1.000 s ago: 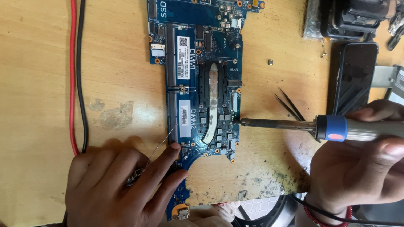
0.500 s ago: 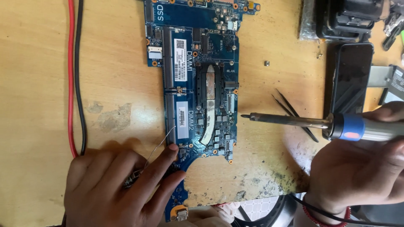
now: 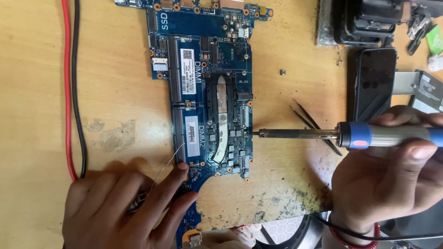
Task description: Soldering small electronic components onto a laptop motherboard at a repair station.
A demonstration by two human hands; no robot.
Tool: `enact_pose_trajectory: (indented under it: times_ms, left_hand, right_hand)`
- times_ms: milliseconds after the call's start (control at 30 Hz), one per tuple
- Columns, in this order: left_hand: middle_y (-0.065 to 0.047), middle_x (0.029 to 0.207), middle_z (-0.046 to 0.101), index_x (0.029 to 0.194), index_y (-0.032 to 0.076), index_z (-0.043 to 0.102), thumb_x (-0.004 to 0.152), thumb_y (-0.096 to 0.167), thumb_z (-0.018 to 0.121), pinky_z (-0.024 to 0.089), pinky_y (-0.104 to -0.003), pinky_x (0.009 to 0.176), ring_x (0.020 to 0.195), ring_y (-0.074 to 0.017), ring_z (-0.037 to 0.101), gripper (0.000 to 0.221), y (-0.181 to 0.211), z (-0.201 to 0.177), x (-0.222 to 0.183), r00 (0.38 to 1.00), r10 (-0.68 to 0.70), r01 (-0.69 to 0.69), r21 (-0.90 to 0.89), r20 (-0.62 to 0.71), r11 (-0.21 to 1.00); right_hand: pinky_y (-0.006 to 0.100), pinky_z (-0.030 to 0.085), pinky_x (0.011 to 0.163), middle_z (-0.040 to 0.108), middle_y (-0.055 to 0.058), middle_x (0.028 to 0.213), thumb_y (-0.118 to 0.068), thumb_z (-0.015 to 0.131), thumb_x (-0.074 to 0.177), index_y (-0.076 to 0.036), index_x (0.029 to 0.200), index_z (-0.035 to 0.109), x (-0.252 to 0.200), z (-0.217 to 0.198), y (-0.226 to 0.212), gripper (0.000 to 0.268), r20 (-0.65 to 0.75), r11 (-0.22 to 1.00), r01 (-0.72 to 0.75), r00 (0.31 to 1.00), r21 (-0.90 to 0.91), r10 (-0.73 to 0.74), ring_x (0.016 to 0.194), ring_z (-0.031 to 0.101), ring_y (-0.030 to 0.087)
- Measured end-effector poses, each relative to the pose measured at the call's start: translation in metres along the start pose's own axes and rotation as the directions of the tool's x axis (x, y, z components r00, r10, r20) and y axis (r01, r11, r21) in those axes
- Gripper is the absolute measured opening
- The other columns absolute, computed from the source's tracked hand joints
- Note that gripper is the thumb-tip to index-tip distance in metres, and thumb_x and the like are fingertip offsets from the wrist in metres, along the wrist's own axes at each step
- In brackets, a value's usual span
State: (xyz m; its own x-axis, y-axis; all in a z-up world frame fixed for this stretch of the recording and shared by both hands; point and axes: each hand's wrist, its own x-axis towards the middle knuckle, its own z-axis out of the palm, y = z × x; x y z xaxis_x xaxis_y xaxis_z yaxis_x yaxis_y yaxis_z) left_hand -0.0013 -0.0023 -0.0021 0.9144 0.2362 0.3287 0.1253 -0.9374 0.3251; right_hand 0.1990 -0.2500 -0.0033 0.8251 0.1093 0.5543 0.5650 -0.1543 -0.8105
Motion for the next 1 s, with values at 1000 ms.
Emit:
enact_pose_trajectory:
  times_ms: [1000]
  left_hand:
    - [0.002,0.078,0.064,0.117,0.027,0.079,0.091,0.055,0.081,0.043,-0.040,0.069,0.069,-0.0228,0.058,0.038,-0.0015,0.0005,0.0010,1.000,0.006,-0.006,0.004,0.005,1.000]
  right_hand:
    - [0.040,0.048,0.108,0.049,0.002,0.140,-0.037,0.057,0.117,-0.003,0.133,0.048,0.0011,0.0060,-0.0063,0.039,0.015,0.998,-0.052,0.999,-0.027,0.052,0.107,0.056,0.025]
